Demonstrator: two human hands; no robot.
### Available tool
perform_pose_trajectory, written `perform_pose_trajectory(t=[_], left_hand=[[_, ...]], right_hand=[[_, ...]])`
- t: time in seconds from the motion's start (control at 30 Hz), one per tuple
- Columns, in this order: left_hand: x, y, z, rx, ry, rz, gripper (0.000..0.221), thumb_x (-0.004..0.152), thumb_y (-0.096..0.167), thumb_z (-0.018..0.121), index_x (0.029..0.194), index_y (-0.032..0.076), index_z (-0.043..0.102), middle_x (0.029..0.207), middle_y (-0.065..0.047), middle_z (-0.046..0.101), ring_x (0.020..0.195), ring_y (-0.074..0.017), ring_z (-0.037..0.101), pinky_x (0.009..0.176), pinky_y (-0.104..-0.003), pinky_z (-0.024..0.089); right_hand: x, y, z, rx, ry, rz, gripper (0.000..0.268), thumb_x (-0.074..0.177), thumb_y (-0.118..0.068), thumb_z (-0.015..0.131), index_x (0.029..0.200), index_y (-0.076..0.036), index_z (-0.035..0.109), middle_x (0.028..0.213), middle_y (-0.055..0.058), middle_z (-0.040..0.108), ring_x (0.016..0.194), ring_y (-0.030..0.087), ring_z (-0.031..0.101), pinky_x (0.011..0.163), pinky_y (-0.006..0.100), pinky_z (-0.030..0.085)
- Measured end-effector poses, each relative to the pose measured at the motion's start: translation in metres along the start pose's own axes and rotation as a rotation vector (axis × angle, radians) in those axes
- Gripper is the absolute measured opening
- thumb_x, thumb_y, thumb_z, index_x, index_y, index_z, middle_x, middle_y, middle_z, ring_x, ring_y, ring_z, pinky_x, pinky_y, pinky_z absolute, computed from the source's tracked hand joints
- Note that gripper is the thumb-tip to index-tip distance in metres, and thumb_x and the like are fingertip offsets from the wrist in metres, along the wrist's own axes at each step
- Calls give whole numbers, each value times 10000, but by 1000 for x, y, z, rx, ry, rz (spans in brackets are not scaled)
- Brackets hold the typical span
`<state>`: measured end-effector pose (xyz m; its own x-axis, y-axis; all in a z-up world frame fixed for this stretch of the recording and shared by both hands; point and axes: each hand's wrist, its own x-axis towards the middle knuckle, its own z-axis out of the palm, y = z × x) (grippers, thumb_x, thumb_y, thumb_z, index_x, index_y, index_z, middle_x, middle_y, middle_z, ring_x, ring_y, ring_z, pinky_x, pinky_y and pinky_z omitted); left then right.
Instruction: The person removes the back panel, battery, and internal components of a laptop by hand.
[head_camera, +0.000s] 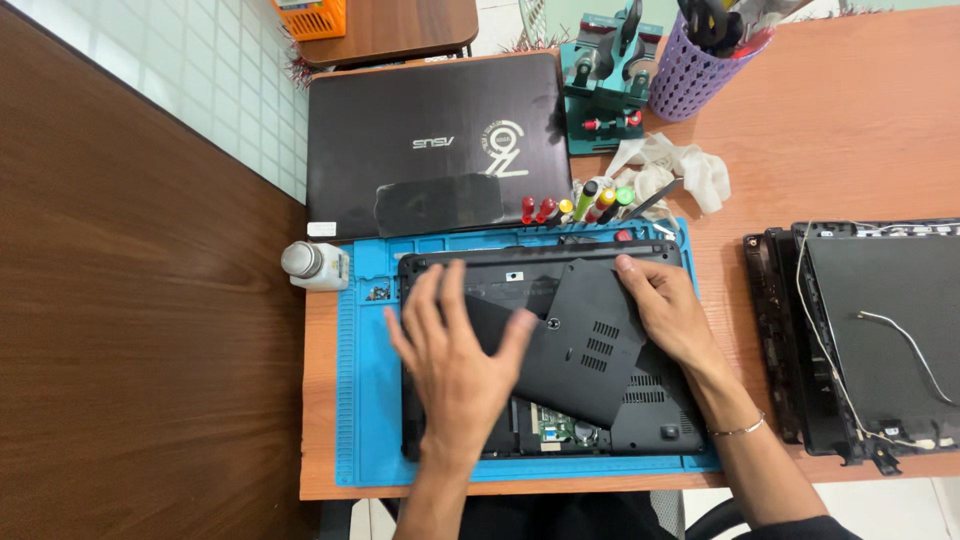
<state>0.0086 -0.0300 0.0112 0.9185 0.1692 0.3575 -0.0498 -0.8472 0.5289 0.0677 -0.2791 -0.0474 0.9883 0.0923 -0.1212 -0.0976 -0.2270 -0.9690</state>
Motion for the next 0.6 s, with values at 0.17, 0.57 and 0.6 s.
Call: perform_pose_trajectory(t=[0.17,0.57,0.6], left_hand=[[5,-5,3,89,26,11,741,890,517,747,1463,114,506,1514,-165,437,1497,-356,321,1242,-684,97],[2,-2,-4,54,-21,60,813,856,535,767,1487,114,474,1587,-212,335,1524,-408,228,1224,-689,30],[0,-2,-5,48,-17,38,807,865,524,763,1496,115,468,1600,-203,338,1541,-400,231,1239,-685,35]], right_hand=[[0,-4,-2,-31,22,26,478,1076,-333,521,786,18,667,681,-75,559,635,9,422,516,243,365],[-2,-7,-7,-41,91,108,498,1074,-375,544,774,6,660,631,-78,467,573,19,346,470,250,272],[-2,-8,-7,-9,96,128,483,1060,-377,544,781,-4,675,622,-80,476,555,19,346,459,249,265]])
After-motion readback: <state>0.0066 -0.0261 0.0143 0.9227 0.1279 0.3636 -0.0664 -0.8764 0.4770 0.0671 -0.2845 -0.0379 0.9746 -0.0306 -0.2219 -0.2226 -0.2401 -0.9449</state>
